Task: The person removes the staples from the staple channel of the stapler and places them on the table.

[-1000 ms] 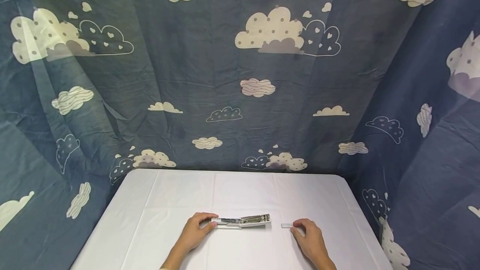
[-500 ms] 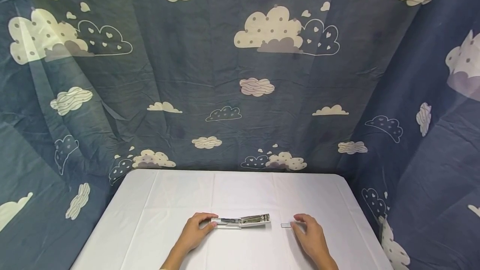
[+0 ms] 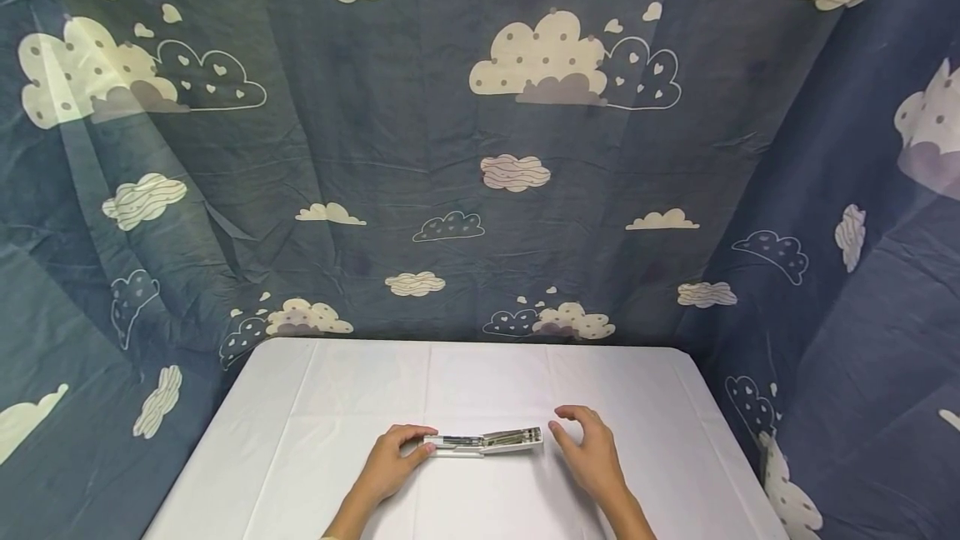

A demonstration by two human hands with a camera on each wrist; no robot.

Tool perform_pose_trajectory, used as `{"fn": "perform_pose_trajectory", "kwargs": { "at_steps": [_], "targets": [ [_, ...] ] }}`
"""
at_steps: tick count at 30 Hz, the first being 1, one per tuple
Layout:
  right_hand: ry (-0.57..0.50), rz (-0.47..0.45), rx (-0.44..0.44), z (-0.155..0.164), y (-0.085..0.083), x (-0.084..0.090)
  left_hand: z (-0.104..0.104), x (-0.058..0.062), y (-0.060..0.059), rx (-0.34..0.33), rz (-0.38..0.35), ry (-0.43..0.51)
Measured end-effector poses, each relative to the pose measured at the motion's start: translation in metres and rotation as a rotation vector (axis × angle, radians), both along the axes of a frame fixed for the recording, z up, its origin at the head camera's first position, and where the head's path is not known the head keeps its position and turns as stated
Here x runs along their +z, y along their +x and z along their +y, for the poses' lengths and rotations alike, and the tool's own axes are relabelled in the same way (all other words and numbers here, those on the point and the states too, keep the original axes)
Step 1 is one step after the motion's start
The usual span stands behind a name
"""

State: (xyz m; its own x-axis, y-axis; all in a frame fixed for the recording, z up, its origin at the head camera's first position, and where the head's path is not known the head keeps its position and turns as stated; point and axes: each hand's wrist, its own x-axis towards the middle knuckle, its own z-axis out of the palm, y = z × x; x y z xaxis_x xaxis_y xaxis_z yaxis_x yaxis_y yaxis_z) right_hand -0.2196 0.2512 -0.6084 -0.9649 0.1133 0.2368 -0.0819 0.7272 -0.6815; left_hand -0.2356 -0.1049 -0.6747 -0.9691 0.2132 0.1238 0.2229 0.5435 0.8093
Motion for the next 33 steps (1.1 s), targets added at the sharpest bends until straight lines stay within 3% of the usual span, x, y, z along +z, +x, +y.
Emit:
{"fn": "perform_pose_trajectory", "kwargs": {
  "at_steps": [10,19,33],
  "targets": [
    [-0.051,0.046,0.066,-0.038,-0.01,0.007,0.001,0.001,-0.001,-0.004,0.022,-0.002],
    [-0.071,0.039,0.145,-0.079,-0.012,0.006,0.0,0.004,0.0,0.022,-0.022,-0.001],
    [-0.075,0.016,0.215,-0.116,-0.015,-0.015,-0.001,0.002,-0.002,0.025,-0.021,-0.002]
  ]
}}
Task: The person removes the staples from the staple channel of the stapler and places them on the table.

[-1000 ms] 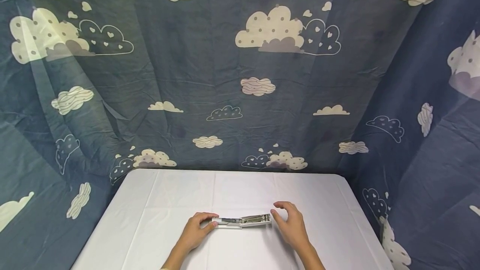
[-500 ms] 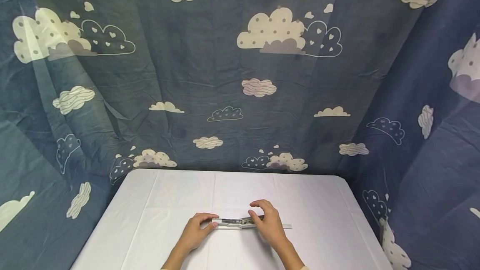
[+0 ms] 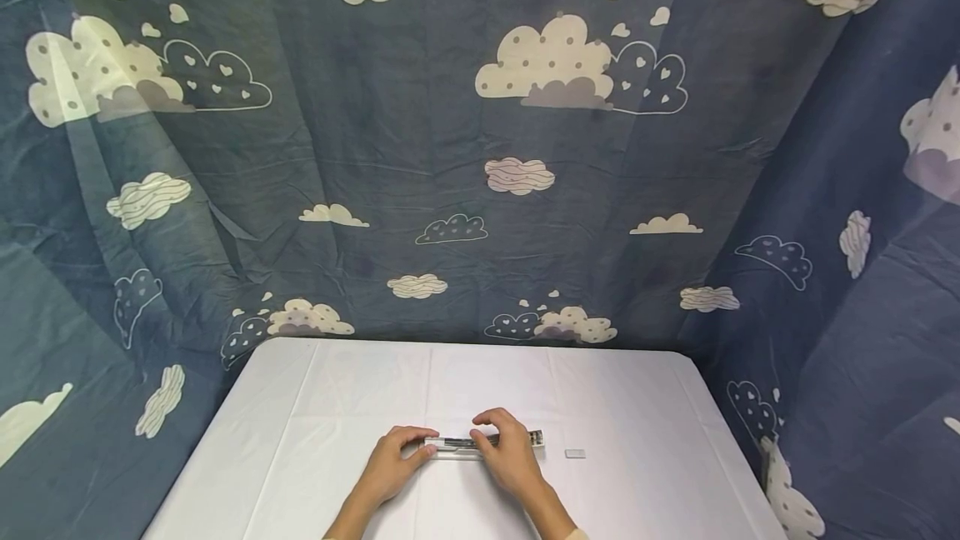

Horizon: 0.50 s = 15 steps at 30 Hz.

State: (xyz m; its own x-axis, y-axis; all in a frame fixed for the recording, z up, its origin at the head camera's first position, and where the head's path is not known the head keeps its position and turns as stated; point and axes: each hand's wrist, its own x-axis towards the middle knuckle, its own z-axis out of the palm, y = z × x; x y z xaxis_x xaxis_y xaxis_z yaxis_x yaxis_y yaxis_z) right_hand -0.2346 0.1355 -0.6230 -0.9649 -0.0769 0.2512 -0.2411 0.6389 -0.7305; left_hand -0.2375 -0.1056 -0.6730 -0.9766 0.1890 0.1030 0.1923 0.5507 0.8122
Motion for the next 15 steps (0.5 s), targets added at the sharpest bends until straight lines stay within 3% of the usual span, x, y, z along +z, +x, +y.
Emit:
{"fn": "perform_pose_trajectory", "kwargs": {
  "at_steps": [7,15],
  "targets": [
    [0.006,-0.016,0.062,-0.004,0.0,-0.008,0.004,0.001,-0.002,-0.011,0.024,0.002],
    [0.091,0.007,0.135,-0.011,0.003,-0.014,0.003,0.0,-0.001,-0.011,0.019,0.008]
  ]
}}
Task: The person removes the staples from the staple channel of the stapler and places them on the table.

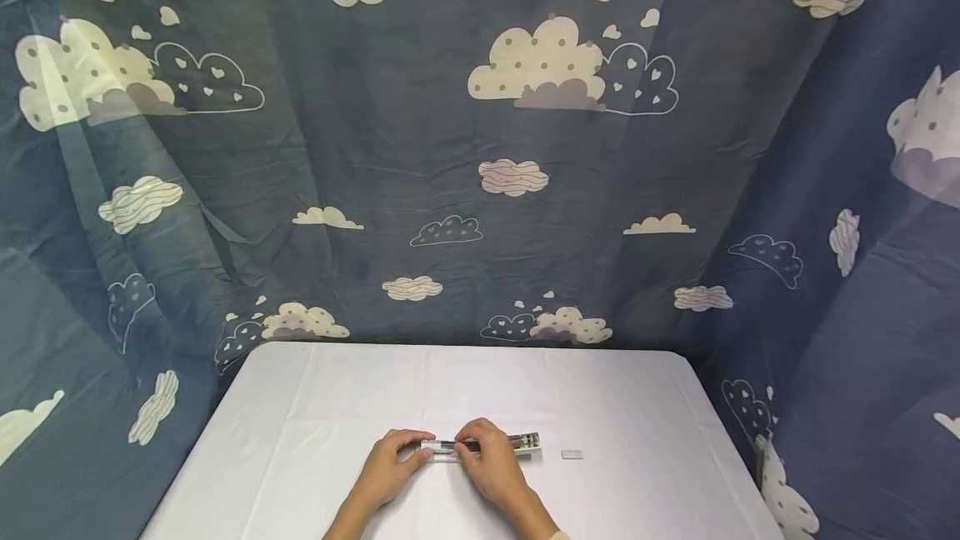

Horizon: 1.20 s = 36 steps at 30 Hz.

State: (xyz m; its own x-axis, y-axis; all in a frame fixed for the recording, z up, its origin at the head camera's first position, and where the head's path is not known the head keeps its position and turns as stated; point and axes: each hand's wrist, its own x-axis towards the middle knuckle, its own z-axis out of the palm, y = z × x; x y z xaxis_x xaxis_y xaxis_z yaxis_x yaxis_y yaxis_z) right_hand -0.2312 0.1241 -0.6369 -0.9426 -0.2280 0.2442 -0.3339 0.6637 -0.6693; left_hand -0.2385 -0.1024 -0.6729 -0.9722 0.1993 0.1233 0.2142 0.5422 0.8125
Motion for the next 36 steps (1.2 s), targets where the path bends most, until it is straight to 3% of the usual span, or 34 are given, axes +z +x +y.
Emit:
{"fn": "perform_pose_trajectory", "kwargs": {
  "at_steps": [4,19,26,36],
  "targets": [
    [0.035,0.015,0.039,-0.008,0.002,-0.003,-0.002,0.0,0.001,0.005,0.011,-0.004],
    [0.092,0.022,0.025,-0.027,0.005,-0.008,-0.002,-0.001,0.001,-0.011,0.008,-0.005],
    [0.053,0.035,-0.017,-0.031,0.004,-0.008,-0.003,0.0,0.002,-0.006,0.042,-0.022],
    [-0.076,0.006,-0.066,-0.036,0.001,-0.007,-0.002,-0.003,0.002,-0.023,0.025,-0.001]
  ]
}}
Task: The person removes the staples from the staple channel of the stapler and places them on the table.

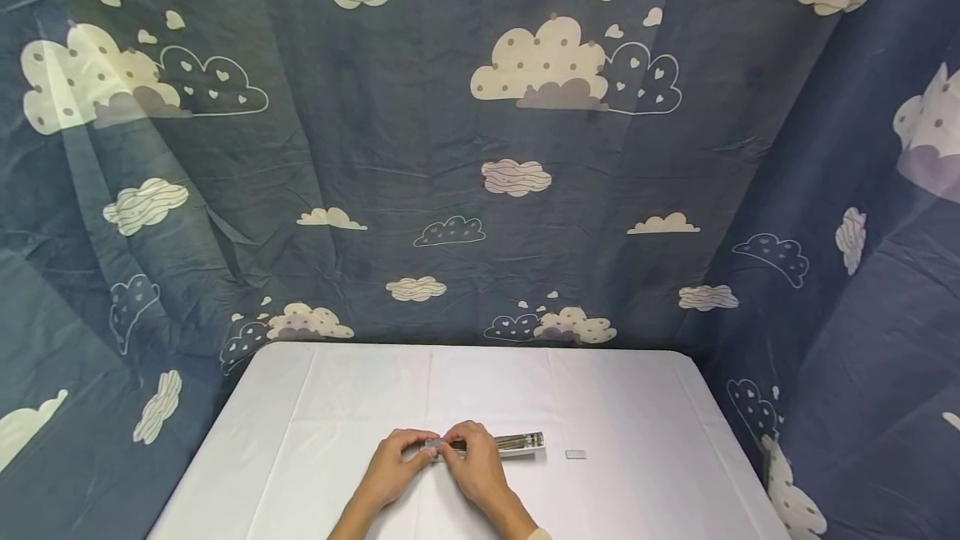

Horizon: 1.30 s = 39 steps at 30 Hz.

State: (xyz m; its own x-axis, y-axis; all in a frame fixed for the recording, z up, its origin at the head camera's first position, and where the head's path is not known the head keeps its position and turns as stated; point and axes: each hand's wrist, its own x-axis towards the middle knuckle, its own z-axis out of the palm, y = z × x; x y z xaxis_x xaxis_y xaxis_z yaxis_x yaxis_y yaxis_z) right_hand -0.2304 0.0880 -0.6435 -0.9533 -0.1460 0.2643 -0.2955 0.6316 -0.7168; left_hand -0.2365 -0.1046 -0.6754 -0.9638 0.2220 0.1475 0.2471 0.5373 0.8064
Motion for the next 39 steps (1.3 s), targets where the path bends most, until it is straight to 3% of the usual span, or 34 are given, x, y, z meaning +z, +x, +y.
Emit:
{"fn": "perform_pose_trajectory", "kwargs": {
  "at_steps": [19,27,39],
  "targets": [
    [0.047,-0.007,-0.024,-0.002,0.001,-0.001,0.002,0.001,0.0,0.021,-0.002,-0.017],
    [0.036,-0.018,-0.028,0.002,0.003,0.004,0.001,0.0,0.0,0.028,0.03,-0.02],
    [-0.019,0.05,-0.035,0.025,0.005,0.012,0.002,0.0,-0.001,0.043,0.033,-0.022]
  ]
}}
